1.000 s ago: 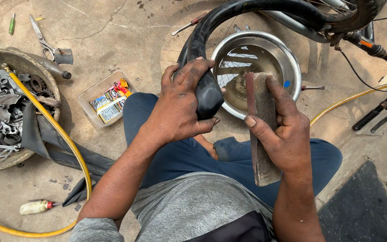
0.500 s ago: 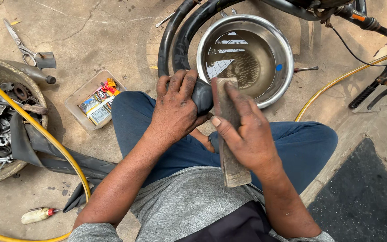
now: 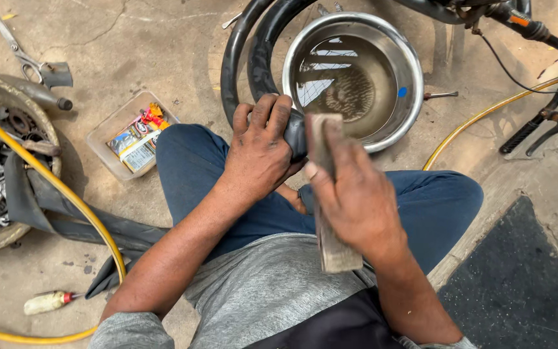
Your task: The person sits on the ground and repairs a bicycle inner tube. They roughen the surface with a metal rasp, apply glue from a tube, and then affix a patch to the tube.
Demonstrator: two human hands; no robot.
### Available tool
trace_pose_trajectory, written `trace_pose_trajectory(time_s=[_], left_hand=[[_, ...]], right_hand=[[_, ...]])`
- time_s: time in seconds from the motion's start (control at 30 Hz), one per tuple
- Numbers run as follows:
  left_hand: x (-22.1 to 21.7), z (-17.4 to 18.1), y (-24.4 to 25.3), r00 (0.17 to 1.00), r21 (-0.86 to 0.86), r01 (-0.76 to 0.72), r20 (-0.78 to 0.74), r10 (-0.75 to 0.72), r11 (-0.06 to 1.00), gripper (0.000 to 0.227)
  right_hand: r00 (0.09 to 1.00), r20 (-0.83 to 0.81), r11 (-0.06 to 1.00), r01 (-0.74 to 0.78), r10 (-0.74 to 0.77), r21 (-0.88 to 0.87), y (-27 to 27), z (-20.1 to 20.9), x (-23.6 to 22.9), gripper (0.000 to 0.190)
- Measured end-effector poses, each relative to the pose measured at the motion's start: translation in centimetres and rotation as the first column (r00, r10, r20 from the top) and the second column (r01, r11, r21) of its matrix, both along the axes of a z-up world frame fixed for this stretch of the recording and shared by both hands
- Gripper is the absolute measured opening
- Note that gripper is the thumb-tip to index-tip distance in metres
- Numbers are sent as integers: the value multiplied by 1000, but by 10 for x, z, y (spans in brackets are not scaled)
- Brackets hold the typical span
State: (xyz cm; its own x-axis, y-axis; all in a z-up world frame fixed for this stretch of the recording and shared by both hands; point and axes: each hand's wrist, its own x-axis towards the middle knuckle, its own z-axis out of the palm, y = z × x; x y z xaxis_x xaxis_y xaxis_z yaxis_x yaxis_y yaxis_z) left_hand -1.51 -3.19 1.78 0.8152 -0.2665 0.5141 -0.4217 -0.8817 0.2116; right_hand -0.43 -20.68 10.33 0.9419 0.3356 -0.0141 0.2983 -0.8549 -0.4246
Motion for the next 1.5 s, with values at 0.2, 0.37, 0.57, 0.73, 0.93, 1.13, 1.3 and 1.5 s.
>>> trace_pose_trajectory(time_s=[0.2, 0.37, 0.57, 0.73, 0.93, 1.13, 1.3, 1.5], left_hand=[[9, 6, -23, 987, 86, 70, -151, -57, 994, 49], [4, 3, -4, 998, -9, -13, -61, 13, 1000, 57], [9, -3, -11, 989, 22, 15, -148, -12, 1000, 38], [5, 16, -9, 984, -23, 133, -119, -134, 991, 52], [-2, 0, 28, 980, -238, 110, -138, -146, 965, 69], [1, 0, 45, 943, -387, 99, -258, -211, 917, 67], [2, -6, 47, 883, -544, 9, -389, -262, 839, 112], [-2, -6, 48, 896, -508, 17, -375, -239, 861, 108]], right_hand=[[966, 68, 961, 255, -249, -109, 24, -18, 79, 55], [983, 121, 989, 128, -136, 76, 4, -2, 26, 62], [988, 122, 995, 97, -99, 24, 25, -25, 37, 59], [923, 296, 969, 228, -246, 95, -12, -46, 101, 61], [991, 56, 886, 81, -119, 457, -61, -81, 50, 60], [998, 18, 864, 46, -63, 501, -33, -59, 38, 60], [995, 95, 894, -47, 6, 446, -38, -51, 25, 62], [970, 196, 971, -175, 142, 163, -4, -32, -19, 72]])
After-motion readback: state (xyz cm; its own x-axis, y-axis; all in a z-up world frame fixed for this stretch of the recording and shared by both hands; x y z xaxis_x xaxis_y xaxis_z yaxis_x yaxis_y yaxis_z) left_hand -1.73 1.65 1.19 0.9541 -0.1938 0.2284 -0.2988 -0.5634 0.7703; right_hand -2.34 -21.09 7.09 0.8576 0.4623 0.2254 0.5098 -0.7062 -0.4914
